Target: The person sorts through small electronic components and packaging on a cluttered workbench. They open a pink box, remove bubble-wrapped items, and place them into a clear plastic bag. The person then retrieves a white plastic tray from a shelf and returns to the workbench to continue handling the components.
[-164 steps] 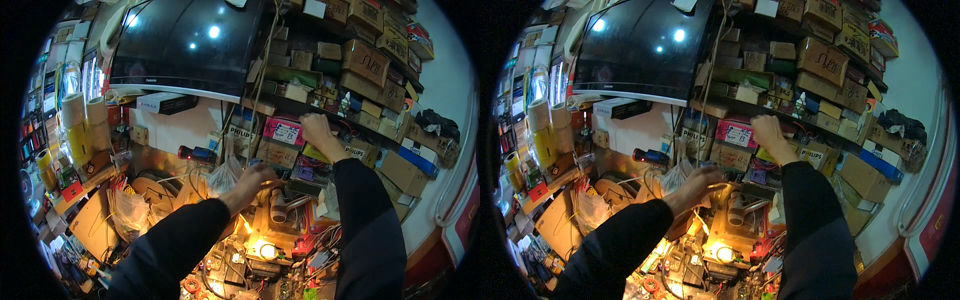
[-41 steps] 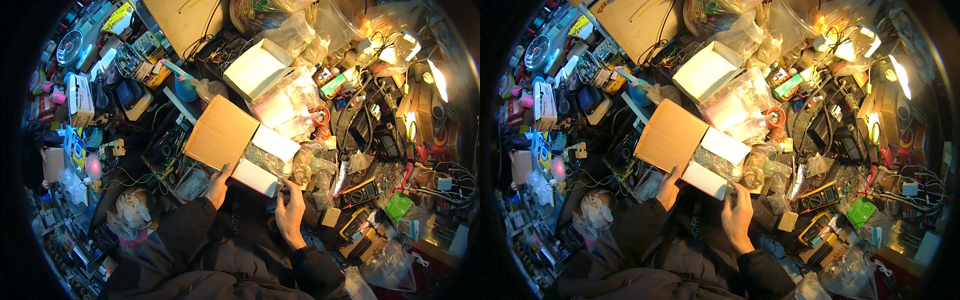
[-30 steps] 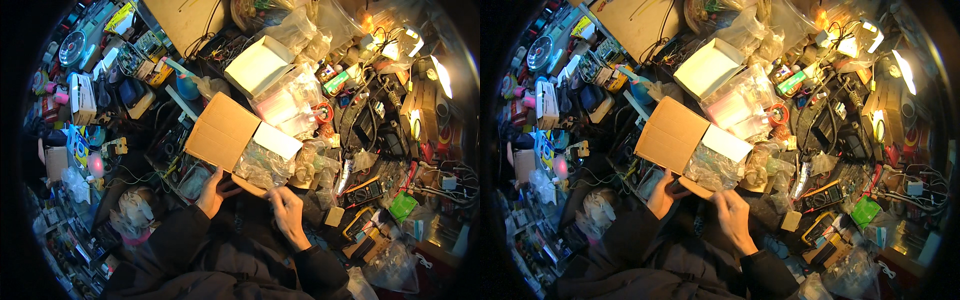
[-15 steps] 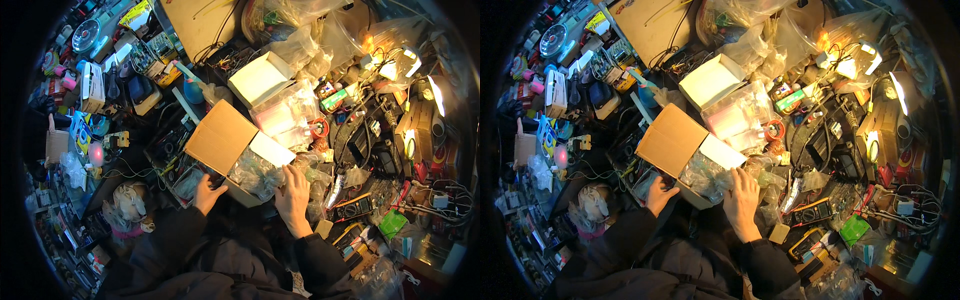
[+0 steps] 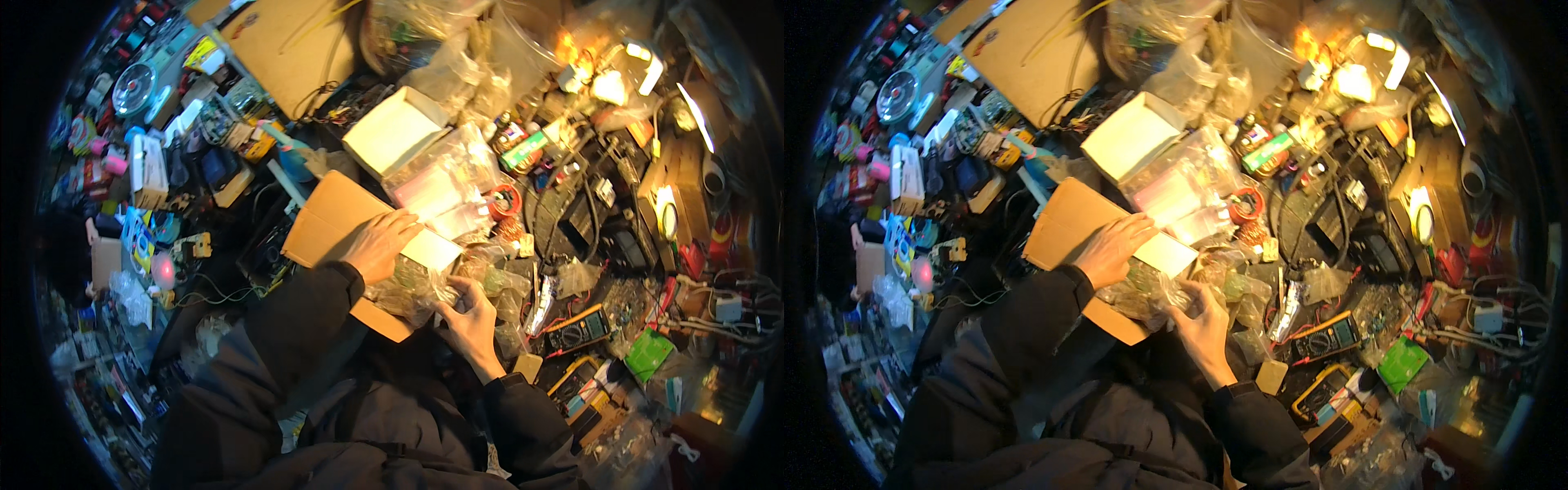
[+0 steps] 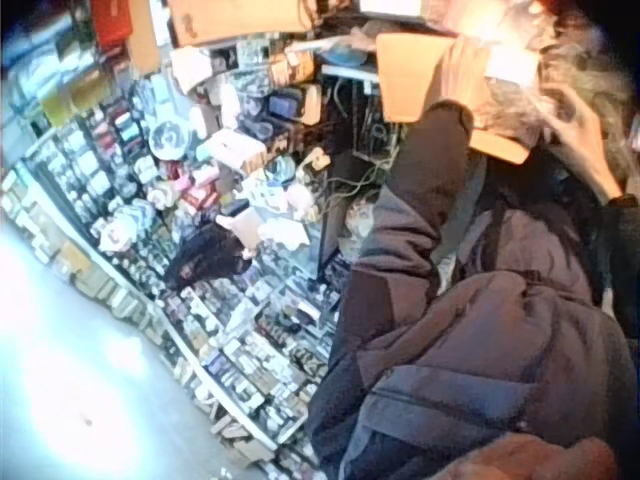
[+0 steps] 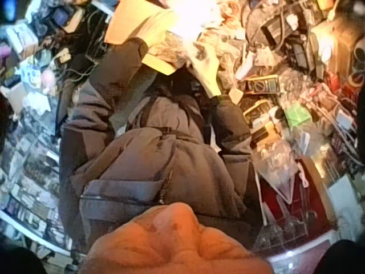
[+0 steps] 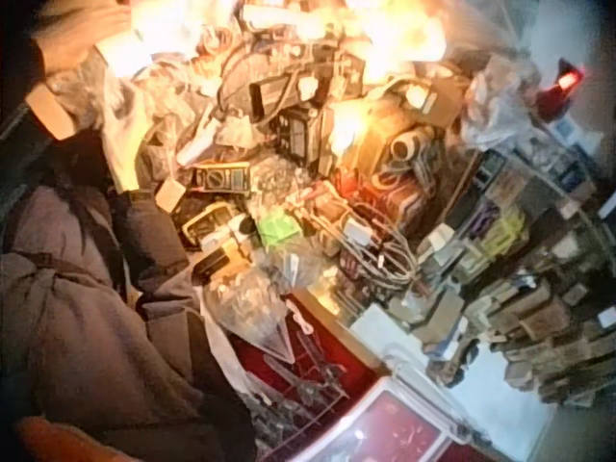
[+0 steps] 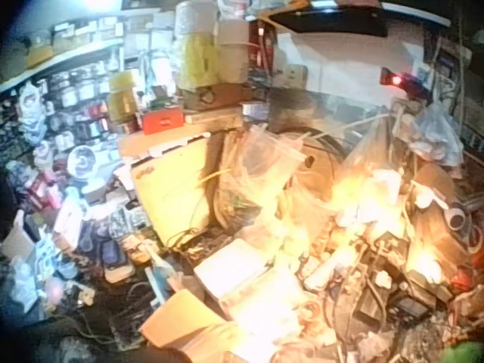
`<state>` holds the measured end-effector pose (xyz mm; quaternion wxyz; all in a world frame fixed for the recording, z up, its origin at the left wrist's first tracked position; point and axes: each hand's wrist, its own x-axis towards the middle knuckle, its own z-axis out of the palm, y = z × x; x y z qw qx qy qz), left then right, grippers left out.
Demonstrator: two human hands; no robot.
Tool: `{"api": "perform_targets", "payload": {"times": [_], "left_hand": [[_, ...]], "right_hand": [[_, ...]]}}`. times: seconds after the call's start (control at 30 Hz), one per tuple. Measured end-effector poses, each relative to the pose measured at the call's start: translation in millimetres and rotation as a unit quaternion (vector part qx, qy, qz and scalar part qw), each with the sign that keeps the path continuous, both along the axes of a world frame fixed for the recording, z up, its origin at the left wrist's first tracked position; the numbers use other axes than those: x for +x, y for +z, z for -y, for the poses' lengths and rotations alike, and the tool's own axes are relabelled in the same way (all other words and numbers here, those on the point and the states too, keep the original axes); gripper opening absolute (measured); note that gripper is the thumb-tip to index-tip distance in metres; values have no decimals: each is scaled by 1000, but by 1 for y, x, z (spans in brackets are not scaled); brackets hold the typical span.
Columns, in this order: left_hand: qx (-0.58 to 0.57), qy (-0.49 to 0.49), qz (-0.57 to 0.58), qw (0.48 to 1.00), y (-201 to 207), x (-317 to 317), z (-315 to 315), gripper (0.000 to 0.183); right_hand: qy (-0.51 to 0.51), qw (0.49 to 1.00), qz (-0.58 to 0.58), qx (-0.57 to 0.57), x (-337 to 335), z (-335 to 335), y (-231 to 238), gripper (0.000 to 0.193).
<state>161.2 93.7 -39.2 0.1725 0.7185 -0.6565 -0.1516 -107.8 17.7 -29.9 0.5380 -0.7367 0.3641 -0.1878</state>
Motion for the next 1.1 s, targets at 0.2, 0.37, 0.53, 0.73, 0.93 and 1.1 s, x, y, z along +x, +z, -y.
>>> {"api": "perform_targets", "payload": {"times": [0.2,0.37,0.53,0.73,0.93,1.1], "left_hand": [[-15,-72,-3,997,2,21,14,58],[1,-17,-111,994,13,48,32,32],[-66,64,-39,995,-12,39,64,35],[-74,23,-17,997,-40,29,68,35],[-95,5,-72,993,-14,20,68,27],[155,174,-500,834,55,-32,36,47]], "right_hand": [[-110,923,52,364,-17,4,14,57],[-81,957,27,278,-20,5,21,63],[-94,966,9,241,-19,1,20,60],[-127,946,6,300,-29,2,28,48],[-148,928,-30,342,-35,15,24,35],[-154,918,19,366,-28,21,38,29]]}}
